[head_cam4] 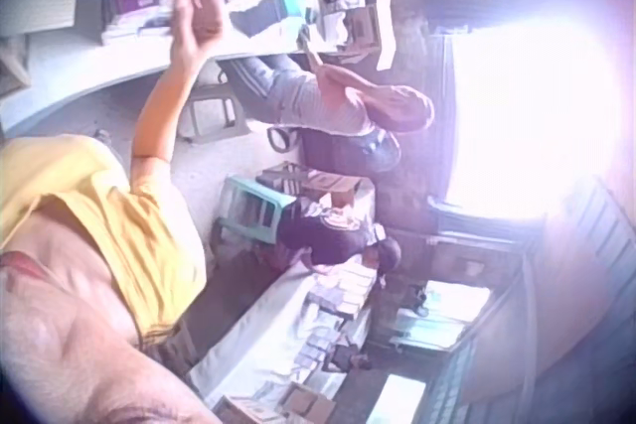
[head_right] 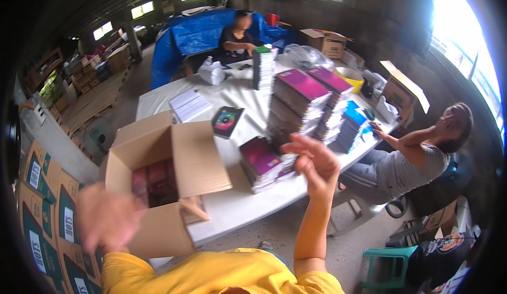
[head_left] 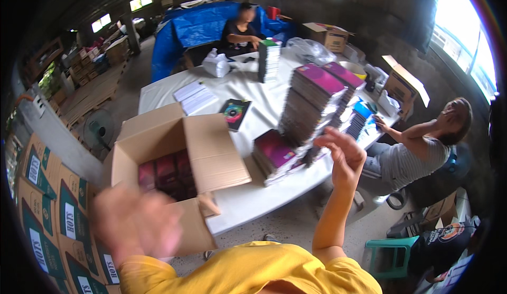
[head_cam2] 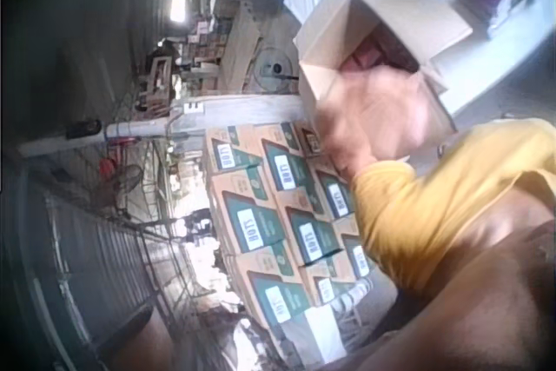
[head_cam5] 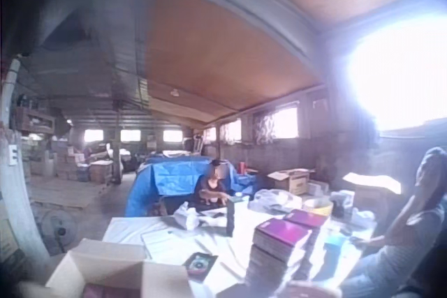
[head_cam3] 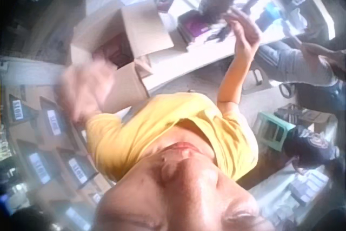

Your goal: The person packs notebooks from a large stack into a cardboard box, seals the box with a tape dispenser, and writes on the side of the box using a marker.

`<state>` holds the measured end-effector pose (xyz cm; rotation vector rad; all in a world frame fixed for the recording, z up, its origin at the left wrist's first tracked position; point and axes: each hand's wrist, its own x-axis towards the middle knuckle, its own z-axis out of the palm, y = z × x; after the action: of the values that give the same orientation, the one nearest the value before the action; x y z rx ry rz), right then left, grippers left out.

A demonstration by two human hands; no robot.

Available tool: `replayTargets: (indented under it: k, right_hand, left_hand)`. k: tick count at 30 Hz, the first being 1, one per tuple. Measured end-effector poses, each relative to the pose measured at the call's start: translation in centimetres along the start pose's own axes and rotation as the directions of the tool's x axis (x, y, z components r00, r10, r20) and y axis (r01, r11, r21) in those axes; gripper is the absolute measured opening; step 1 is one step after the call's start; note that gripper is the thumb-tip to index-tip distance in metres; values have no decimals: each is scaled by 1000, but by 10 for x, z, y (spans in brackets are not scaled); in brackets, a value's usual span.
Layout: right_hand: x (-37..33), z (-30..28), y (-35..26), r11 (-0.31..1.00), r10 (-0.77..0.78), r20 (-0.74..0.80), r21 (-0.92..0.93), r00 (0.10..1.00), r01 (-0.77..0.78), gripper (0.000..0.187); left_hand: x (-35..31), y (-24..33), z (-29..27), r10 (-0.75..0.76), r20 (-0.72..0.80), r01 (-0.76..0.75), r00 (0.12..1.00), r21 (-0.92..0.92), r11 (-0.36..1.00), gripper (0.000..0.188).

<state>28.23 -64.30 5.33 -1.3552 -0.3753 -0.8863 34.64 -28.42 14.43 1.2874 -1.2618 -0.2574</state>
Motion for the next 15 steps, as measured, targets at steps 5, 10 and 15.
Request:
replayTargets:
  k: [5,10,15]
  right_hand:
    - [73,-124,50,937,27,-492,-291,870,-193,48]
    - [192,-279,79,753,272,-370,-493,888,-436,78]
    - [223,-215,113,756,593,23,-360,805,-547,70]
  left_hand:
    - [111,-138,55,-636,-77,512,768,-523,681,101]
    - [253,-221,124,-688,-391,385,611,-612,690,93]
    - [286,-262,112,-657,-383,314,649,-652,690,71]
